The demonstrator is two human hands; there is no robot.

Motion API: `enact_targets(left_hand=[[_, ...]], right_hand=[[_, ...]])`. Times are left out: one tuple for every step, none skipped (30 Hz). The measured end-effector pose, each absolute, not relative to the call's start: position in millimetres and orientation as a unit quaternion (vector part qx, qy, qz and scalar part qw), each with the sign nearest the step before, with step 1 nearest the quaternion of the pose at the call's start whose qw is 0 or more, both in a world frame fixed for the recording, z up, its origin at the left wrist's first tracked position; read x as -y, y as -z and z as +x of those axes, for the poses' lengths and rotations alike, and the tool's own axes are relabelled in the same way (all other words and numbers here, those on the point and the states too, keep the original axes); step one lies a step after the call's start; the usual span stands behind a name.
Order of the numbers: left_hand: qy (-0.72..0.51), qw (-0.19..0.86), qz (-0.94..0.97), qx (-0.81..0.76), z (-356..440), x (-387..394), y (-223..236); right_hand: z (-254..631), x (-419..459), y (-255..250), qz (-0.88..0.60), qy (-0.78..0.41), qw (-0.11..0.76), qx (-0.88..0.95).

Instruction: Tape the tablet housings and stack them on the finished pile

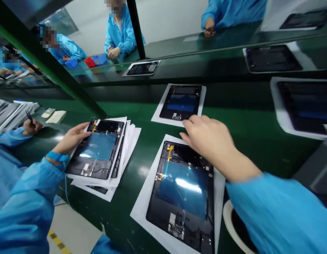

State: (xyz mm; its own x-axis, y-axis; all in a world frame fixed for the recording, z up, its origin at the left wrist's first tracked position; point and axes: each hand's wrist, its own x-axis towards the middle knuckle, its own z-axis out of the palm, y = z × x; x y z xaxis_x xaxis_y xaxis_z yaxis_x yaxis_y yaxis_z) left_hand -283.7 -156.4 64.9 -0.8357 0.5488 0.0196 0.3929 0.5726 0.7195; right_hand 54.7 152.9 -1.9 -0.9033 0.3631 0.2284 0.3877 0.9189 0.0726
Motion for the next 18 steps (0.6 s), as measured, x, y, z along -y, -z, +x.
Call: enact_targets(left_hand=[[-0.357, 0.074, 0.290, -0.885, -277, 161, -67], [-0.349, 0.043, 0.311, -0.883, -265, 169, -70], [-0.322, -0.011, 0.358, -0.876, -250, 179, -73], [-0.297, -0.062, 0.402, -0.864, -231, 189, -75], [-0.289, -0.089, 0.439, -0.846, -210, 199, -76], [-0.292, -0.085, 0.479, -0.824, -189, 207, -75], [-0.305, -0.065, 0.524, -0.793, -169, 211, -72], [-0.321, -0.019, 0.571, -0.756, -151, 211, -66], [-0.355, 0.033, 0.590, -0.724, -135, 207, -59], [-0.396, 0.090, 0.593, -0.695, -122, 199, -50], [-0.437, 0.154, 0.572, -0.677, -111, 188, -40], [-0.474, 0.226, 0.527, -0.668, -104, 175, -30], [-0.510, 0.306, 0.463, -0.657, -98, 161, -21], [-0.548, 0.381, 0.387, -0.636, -95, 147, -13], [-0.583, 0.449, 0.309, -0.602, -93, 134, -7], [-0.609, 0.508, 0.235, -0.562, -92, 122, -2], [-0.626, 0.555, 0.167, -0.521, -91, 111, 2], [-0.632, 0.592, 0.114, -0.487, -89, 102, 4]], right_hand=[[28, -164, 2, -0.202, 0.062, 0.065, 0.975], [4, -176, 4, -0.202, 0.061, 0.036, 0.977], [-16, -187, 8, -0.201, 0.057, 0.007, 0.978], [-31, -196, 13, -0.198, 0.052, -0.020, 0.979], [-42, -203, 18, -0.196, 0.048, -0.045, 0.978], [-50, -207, 22, -0.194, 0.045, -0.069, 0.977], [-55, -210, 26, -0.194, 0.044, -0.091, 0.976], [-58, -211, 28, -0.193, 0.045, -0.110, 0.974], [-60, -210, 28, -0.190, 0.047, -0.124, 0.973], [-61, -209, 25, -0.185, 0.050, -0.134, 0.972], [-61, -208, 21, -0.178, 0.054, -0.138, 0.973], [-59, -206, 14, -0.171, 0.060, -0.136, 0.974], [-55, -204, 6, -0.164, 0.066, -0.129, 0.976], [-47, -202, -2, -0.158, 0.071, -0.117, 0.978], [-35, -199, -10, -0.154, 0.075, -0.101, 0.980], [-18, -193, -17, -0.150, 0.077, -0.086, 0.982], [4, -185, -22, -0.147, 0.076, -0.073, 0.983], [30, -173, -24, -0.139, 0.071, -0.055, 0.986]])
